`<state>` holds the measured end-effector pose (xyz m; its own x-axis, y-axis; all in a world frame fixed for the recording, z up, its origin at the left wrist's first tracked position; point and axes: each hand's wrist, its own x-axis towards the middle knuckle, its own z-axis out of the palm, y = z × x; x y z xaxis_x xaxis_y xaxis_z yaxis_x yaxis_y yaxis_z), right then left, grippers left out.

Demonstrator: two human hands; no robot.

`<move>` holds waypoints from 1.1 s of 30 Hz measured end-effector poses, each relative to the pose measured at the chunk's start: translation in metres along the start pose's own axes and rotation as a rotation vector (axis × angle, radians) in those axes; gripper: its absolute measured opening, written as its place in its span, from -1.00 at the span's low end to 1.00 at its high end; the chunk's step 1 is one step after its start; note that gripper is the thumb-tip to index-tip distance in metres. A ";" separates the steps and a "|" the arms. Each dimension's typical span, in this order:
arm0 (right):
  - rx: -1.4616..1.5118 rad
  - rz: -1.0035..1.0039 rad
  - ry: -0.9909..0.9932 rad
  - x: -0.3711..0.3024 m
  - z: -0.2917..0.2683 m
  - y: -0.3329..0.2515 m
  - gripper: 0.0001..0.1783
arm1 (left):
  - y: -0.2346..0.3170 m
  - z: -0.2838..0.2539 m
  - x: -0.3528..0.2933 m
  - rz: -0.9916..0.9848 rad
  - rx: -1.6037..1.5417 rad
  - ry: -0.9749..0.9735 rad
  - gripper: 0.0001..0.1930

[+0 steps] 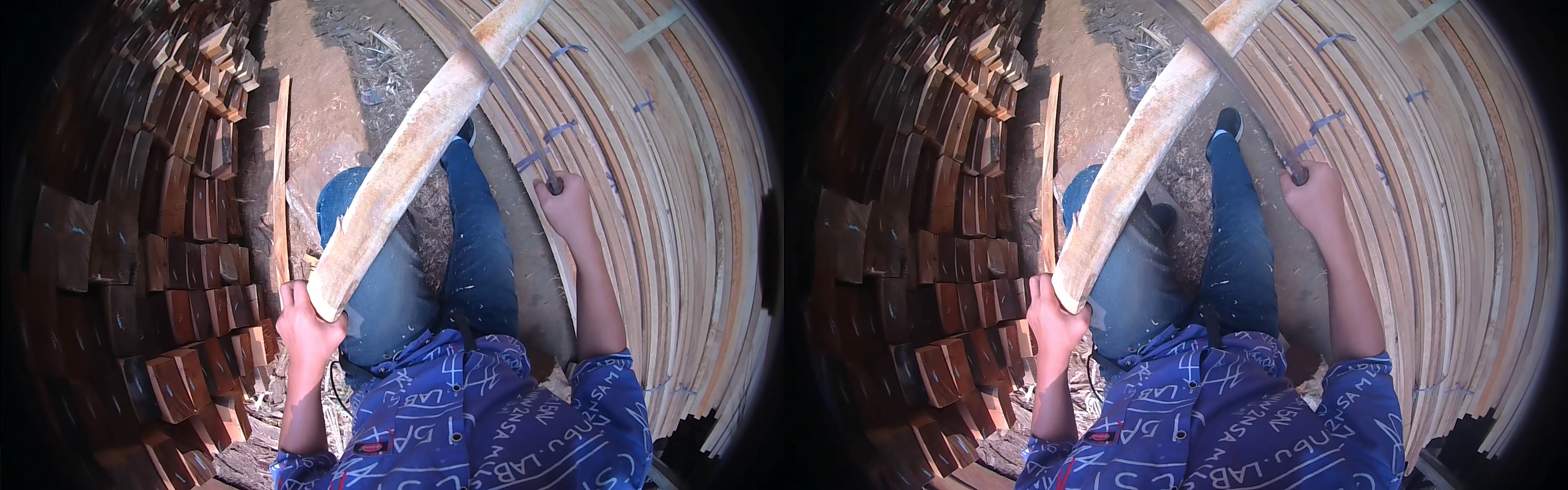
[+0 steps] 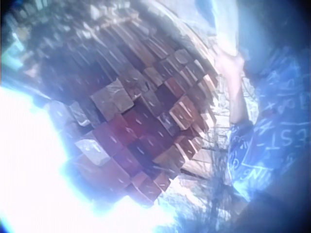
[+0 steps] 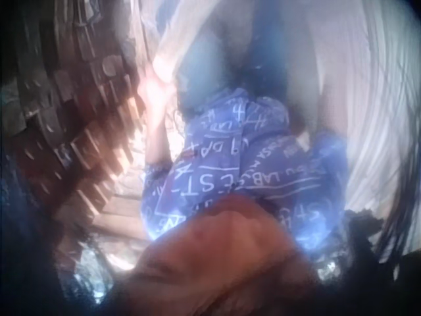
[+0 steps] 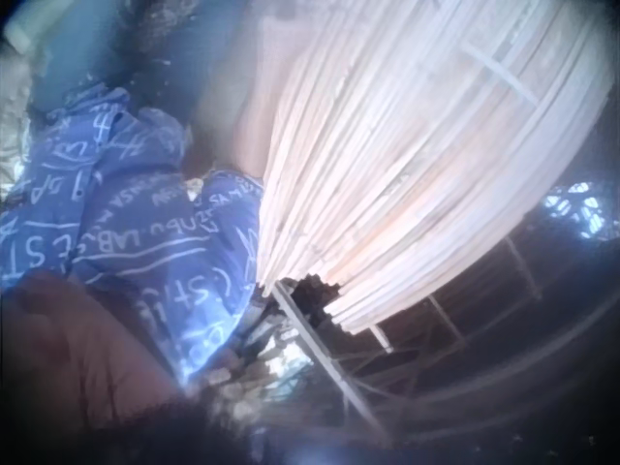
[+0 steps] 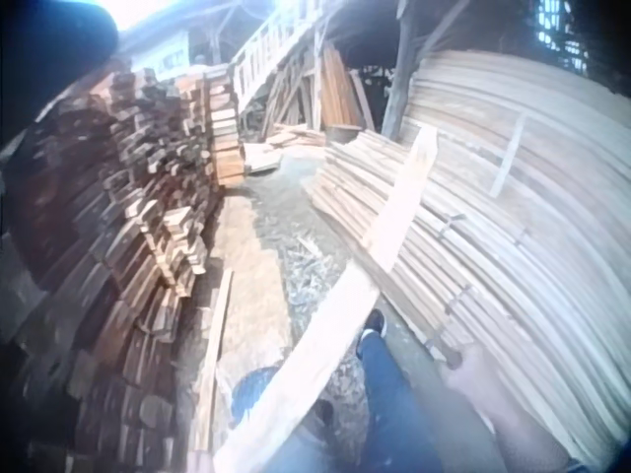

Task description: The person sits on the ground and uses a machete to shave and smooth a long piece of light-colored wood. They repeatedly draw the blade along the wood's surface to remove thin shavings, gradually refining its shape.

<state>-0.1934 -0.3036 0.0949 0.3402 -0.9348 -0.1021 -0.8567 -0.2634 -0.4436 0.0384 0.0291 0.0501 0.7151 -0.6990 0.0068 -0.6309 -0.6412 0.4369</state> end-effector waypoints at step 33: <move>1.158 0.081 -0.716 -0.016 0.048 0.001 -0.76 | -0.011 -0.017 0.029 0.103 0.116 -0.007 -0.50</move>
<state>-0.1813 -0.2778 0.0535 0.7331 -0.5178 -0.4410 -0.1908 0.4658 -0.8641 0.0710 0.0208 0.0606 0.6430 -0.7649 0.0392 -0.7315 -0.5982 0.3272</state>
